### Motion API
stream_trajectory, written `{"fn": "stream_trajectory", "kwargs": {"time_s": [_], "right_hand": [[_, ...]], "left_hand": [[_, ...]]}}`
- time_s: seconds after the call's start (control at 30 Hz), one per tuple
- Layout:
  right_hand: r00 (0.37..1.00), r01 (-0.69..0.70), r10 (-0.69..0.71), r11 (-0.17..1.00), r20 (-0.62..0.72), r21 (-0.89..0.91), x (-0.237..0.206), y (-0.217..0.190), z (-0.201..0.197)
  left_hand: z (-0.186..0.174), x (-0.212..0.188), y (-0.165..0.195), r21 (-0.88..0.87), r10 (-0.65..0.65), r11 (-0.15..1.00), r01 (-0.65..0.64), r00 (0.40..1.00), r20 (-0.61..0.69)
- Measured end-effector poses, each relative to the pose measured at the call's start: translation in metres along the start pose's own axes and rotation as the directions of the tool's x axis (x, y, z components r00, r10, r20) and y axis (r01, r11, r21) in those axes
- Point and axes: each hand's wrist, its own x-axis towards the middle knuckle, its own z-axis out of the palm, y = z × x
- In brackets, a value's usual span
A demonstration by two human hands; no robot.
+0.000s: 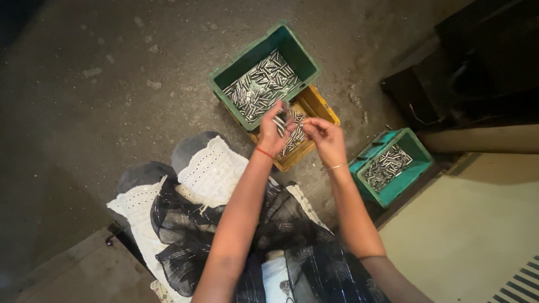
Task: The person sits and repeatedly picks small metal parts from a yellow bin, inspects them by hand, and places them into a green bin. The person handles the parts one at a time, transferring them between bins without using tools.
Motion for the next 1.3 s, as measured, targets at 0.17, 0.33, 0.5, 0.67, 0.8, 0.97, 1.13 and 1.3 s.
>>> {"fn": "stream_trajectory", "kwargs": {"time_s": [0.17, 0.33, 0.5, 0.67, 0.8, 0.97, 1.13, 1.3], "right_hand": [[0.938, 0.309, -0.347, 0.817, 0.013, -0.487, -0.017, -0.019, 0.026], [0.999, 0.024, -0.039, 0.901, -0.027, -0.433, -0.014, -0.009, 0.044], [0.976, 0.172, -0.169, 0.985, 0.137, -0.005, -0.007, 0.004, 0.024], [0.992, 0.118, -0.126, 0.973, 0.029, 0.2, 0.008, 0.011, 0.023], [0.997, 0.082, -0.08, 0.957, -0.018, 0.278, 0.014, 0.014, 0.028], [0.993, 0.053, -0.035, 0.984, -0.112, 0.168, 0.015, 0.016, 0.028], [0.998, 0.036, -0.032, 0.997, -0.062, 0.069, 0.005, 0.004, 0.018], [0.715, 0.474, -0.697, 0.431, 0.05, -0.767, -0.012, -0.026, 0.024]], "left_hand": [[0.0, 0.001, 0.0, 0.115, 0.075, 0.991, -0.066, 0.994, -0.075], [-0.001, -0.001, -0.006, 0.099, -0.102, 0.988, 0.121, 0.978, -0.181], [-0.008, 0.005, 0.002, 0.069, -0.02, 0.997, 0.034, 0.981, -0.193], [-0.007, 0.001, -0.002, 0.167, -0.167, 0.969, 0.18, 0.982, -0.092], [0.002, -0.005, 0.001, 0.143, -0.184, 0.972, 0.184, 0.983, -0.015], [0.009, -0.009, -0.003, 0.296, -0.154, 0.938, 0.181, 0.982, -0.11], [0.005, -0.003, -0.002, 0.198, -0.002, 0.98, 0.028, 0.991, -0.131], [0.001, 0.0, 0.001, 0.153, 0.08, 0.987, -0.052, 0.98, -0.183]]}}
